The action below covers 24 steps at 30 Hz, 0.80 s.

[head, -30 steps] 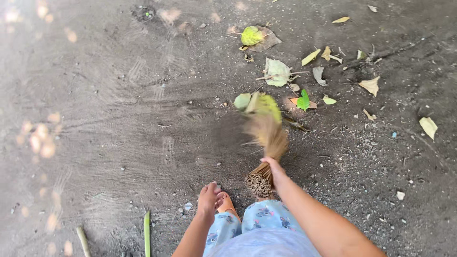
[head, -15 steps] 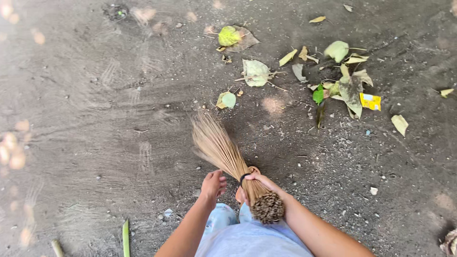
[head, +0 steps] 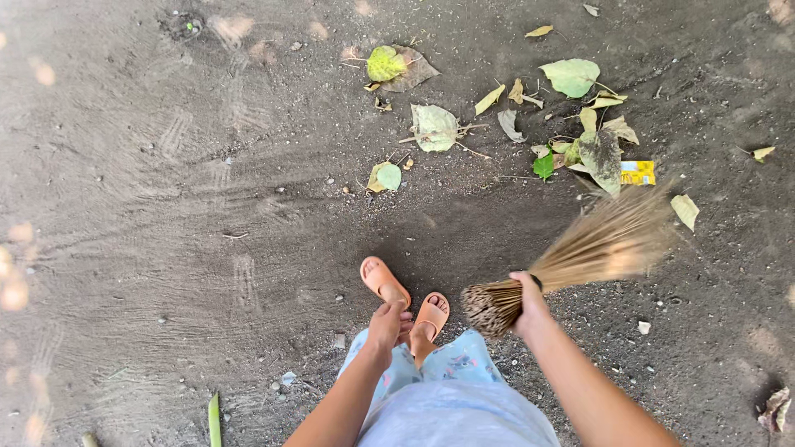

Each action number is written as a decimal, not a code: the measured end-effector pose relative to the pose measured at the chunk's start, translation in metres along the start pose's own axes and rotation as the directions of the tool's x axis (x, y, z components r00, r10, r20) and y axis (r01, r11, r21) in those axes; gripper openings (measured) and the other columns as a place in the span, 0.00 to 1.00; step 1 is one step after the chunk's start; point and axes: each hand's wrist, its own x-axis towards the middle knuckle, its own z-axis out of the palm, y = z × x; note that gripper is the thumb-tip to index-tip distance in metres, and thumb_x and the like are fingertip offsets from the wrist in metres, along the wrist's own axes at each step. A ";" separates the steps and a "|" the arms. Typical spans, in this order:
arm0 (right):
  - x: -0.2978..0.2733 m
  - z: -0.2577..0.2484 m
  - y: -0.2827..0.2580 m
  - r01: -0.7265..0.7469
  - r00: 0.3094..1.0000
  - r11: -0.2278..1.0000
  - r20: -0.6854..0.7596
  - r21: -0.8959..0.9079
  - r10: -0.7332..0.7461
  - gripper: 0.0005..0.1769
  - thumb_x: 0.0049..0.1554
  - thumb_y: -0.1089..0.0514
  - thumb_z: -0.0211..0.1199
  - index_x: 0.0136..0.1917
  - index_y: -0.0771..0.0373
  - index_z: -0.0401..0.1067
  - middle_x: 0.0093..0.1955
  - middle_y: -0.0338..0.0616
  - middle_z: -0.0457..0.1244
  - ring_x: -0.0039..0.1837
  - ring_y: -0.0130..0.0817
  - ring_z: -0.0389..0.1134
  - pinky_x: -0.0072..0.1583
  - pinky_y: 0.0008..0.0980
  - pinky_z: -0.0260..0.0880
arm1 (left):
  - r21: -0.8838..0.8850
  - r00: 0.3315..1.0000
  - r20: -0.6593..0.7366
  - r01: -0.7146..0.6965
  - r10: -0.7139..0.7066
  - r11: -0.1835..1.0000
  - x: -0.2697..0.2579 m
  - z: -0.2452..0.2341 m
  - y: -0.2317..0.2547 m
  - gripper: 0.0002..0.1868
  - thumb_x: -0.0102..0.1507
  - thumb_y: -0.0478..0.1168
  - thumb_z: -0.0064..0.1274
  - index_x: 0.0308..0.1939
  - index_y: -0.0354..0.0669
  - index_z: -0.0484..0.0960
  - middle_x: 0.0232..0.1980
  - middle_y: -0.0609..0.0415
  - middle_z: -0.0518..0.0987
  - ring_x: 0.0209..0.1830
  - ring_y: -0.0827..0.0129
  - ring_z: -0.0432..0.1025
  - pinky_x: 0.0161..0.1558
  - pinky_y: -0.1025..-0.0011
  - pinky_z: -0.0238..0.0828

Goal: The person sweeps leaves and debris into a pile on a dirt surface using a hand broom.

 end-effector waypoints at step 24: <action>-0.003 0.242 0.034 -0.183 0.951 0.978 0.234 -0.104 0.203 0.34 0.62 0.34 0.45 0.67 0.60 0.69 0.57 0.55 0.71 0.55 0.48 0.74 0.58 0.48 0.75 | 0.270 0.773 0.569 0.148 -0.282 0.951 0.116 0.031 0.173 0.42 0.54 0.59 0.63 0.68 0.46 0.69 0.53 0.43 0.80 0.46 0.57 0.78 0.50 0.59 0.78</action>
